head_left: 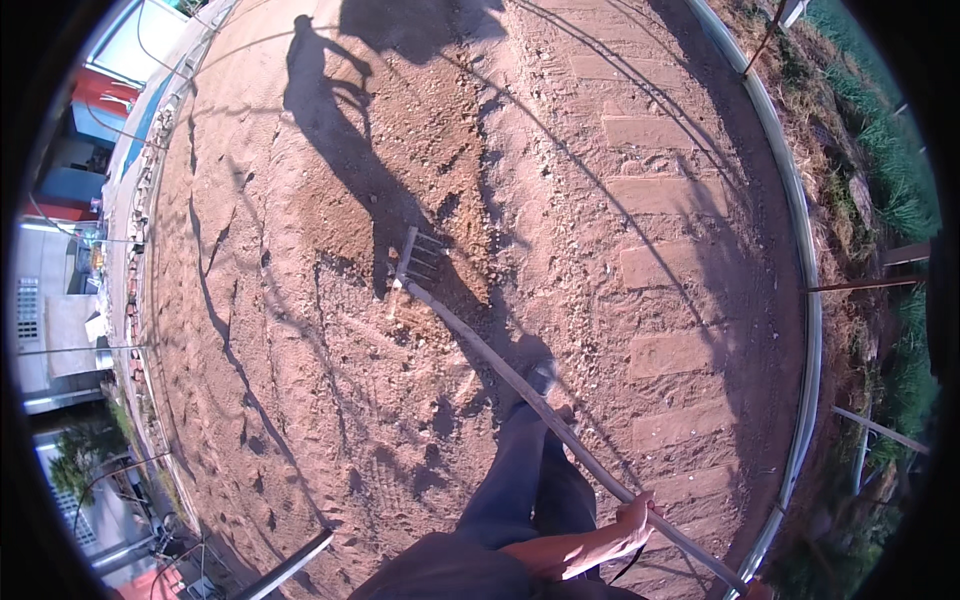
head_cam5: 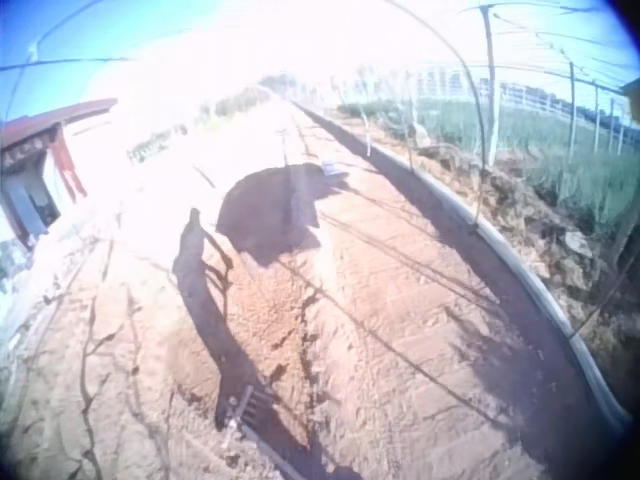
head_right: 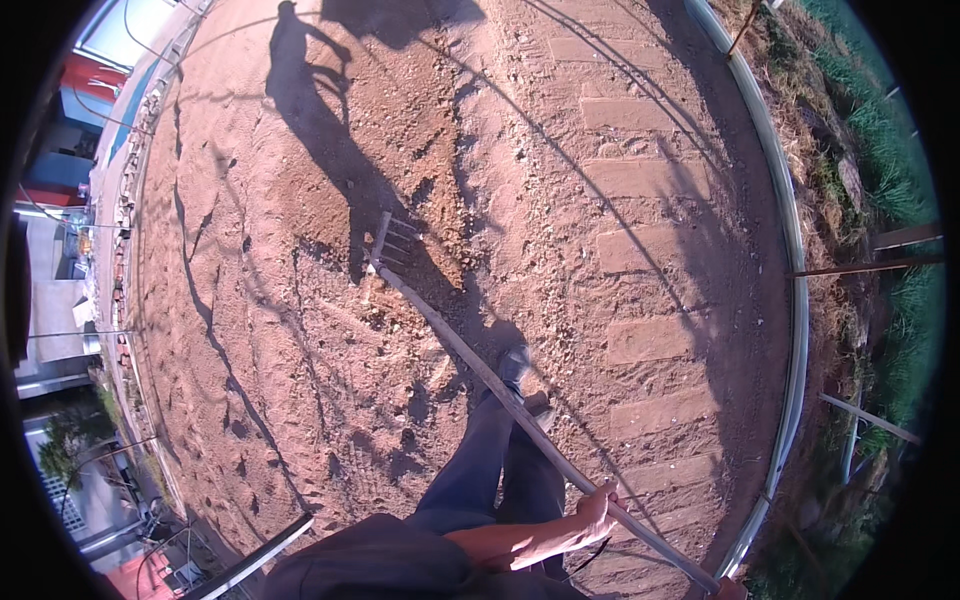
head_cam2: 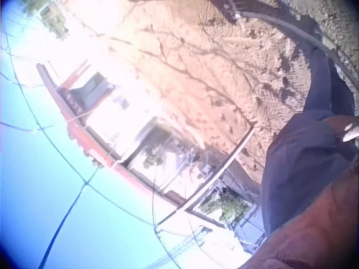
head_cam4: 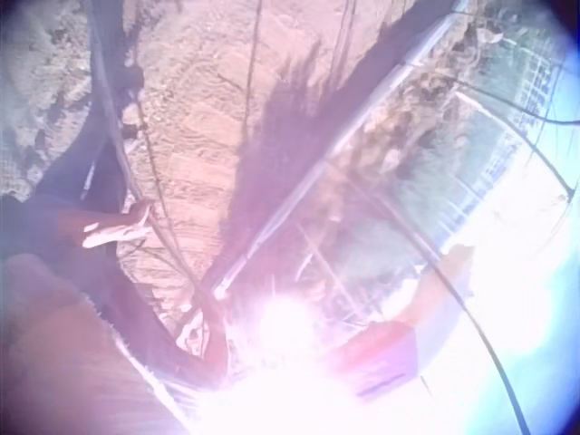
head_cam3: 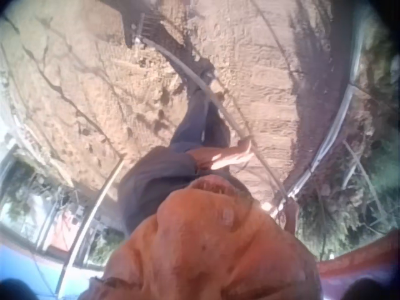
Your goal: The person uses a rake to level and smooth a patch of dry soil in an outdoor garden area. The person repeatedly drags the rake across the ground to break up clumps and create a uniform surface.
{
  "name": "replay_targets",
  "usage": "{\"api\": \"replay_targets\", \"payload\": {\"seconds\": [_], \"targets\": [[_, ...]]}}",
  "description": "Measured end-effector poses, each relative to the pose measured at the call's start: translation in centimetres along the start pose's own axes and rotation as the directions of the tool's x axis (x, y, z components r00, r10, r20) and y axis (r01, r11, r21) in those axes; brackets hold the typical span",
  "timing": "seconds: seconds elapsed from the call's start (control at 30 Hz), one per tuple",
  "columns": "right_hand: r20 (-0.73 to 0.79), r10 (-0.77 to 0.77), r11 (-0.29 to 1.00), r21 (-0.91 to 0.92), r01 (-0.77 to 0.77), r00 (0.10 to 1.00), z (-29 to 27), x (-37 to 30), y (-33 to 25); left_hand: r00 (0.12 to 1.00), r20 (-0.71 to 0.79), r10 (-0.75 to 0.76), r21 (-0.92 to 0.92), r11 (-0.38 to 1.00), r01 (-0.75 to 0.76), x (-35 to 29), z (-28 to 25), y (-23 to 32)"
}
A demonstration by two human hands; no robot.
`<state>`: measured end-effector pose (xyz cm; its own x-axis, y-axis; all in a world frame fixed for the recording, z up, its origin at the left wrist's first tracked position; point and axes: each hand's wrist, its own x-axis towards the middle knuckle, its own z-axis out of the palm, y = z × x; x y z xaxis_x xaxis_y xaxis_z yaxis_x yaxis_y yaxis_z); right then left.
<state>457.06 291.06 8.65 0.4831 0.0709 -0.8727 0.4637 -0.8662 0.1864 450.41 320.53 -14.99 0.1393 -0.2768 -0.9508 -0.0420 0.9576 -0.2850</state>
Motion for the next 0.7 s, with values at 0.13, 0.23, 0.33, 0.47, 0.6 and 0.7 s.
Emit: {"api": "replay_targets", "payload": {"seconds": [0.13,0.23,0.33,0.47,0.6,0.7], "targets": [[0.022,-0.116,0.989,0.098,0.114,0.993,3.1,9.5,-9.2,0.954,-0.135,0.269,0.107,0.961,-0.256,3.3,-0.9,12.7],[0.081,-0.175,0.969,0.188,0.158,0.981,2.9,17.8,-22.4,0.831,-0.186,0.524,0.05,0.85,-0.525,5.9,-3.6,27.0],[0.013,-0.498,0.792,0.416,0.448,0.867,0.5,22.6,-35.6,0.74,-0.151,0.656,0.161,0.755,-0.636,5.0,-5.3,38.6],[0.301,-0.52,0.711,0.672,0.209,0.799,-4.7,21.4,-45.7,0.547,-0.212,0.81,0.563,0.559,-0.609,3.9,-8.7,47.6],[0.258,-0.507,0.7,0.68,0.218,0.822,-3.5,20.7,-44.4,0.309,-0.318,0.896,0.779,0.433,-0.453,5.6,-9.7,45.7],[0.178,-0.507,0.728,0.612,0.308,0.843,2.3,20.3,-40.1,0.254,-0.29,0.923,0.824,0.376,-0.424,7.8,-11.4,40.9]]}}
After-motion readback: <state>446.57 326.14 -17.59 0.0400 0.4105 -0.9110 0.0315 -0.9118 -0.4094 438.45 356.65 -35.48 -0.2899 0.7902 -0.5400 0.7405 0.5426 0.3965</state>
